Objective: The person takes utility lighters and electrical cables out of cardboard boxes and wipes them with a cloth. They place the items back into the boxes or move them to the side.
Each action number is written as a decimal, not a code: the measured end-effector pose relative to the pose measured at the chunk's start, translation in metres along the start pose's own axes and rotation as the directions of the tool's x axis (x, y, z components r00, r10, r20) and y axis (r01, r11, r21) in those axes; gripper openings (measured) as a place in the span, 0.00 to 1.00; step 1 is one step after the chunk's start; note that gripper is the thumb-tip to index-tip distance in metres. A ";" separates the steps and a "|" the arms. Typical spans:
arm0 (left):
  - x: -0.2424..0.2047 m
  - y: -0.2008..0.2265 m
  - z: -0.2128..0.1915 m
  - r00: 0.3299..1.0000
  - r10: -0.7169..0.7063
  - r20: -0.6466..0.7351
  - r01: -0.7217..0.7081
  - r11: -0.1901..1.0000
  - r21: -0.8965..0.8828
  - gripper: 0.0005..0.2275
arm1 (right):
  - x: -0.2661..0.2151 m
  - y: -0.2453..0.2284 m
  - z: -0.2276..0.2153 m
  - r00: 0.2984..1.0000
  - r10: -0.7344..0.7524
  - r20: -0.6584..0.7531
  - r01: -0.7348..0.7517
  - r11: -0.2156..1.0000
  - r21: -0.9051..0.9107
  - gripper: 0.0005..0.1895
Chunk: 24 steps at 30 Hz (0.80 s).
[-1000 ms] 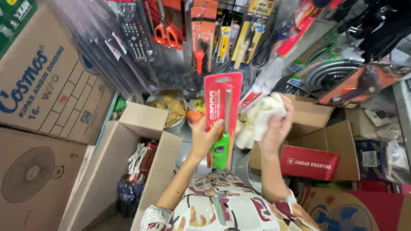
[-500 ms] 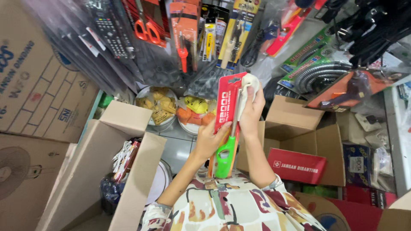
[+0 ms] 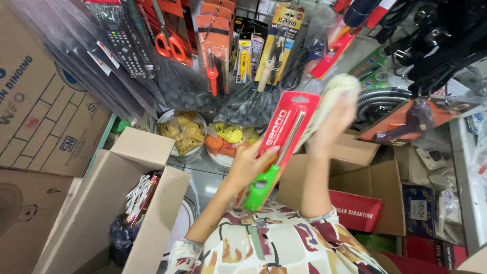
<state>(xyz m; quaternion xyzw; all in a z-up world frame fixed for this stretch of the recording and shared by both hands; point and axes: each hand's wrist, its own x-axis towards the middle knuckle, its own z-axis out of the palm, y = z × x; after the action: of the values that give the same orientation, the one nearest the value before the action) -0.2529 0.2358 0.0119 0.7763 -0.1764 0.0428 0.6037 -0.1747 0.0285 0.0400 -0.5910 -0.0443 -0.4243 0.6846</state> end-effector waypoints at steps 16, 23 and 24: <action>-0.010 0.009 -0.065 0.974 0.026 0.227 -0.031 0.999 0.015 0.16 | -0.013 -0.060 0.031 0.831 0.128 0.541 0.102 0.922 -0.374 0.14; -0.036 -0.044 -0.118 0.717 0.066 0.694 0.245 0.908 -0.340 0.24 | -0.022 -0.041 0.026 0.980 0.007 0.200 0.036 0.977 -0.211 0.10; -0.041 -0.050 -0.124 0.649 0.077 0.757 0.356 0.848 -0.392 0.25 | -0.023 -0.038 0.028 0.989 -0.016 0.148 0.045 0.981 -0.191 0.10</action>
<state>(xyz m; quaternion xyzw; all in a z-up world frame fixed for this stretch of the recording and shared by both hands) -0.2563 0.3732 -0.0127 0.5474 -0.3501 -0.3768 0.6601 -0.2013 0.0667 0.0645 -0.6835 -0.0619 -0.3927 0.6122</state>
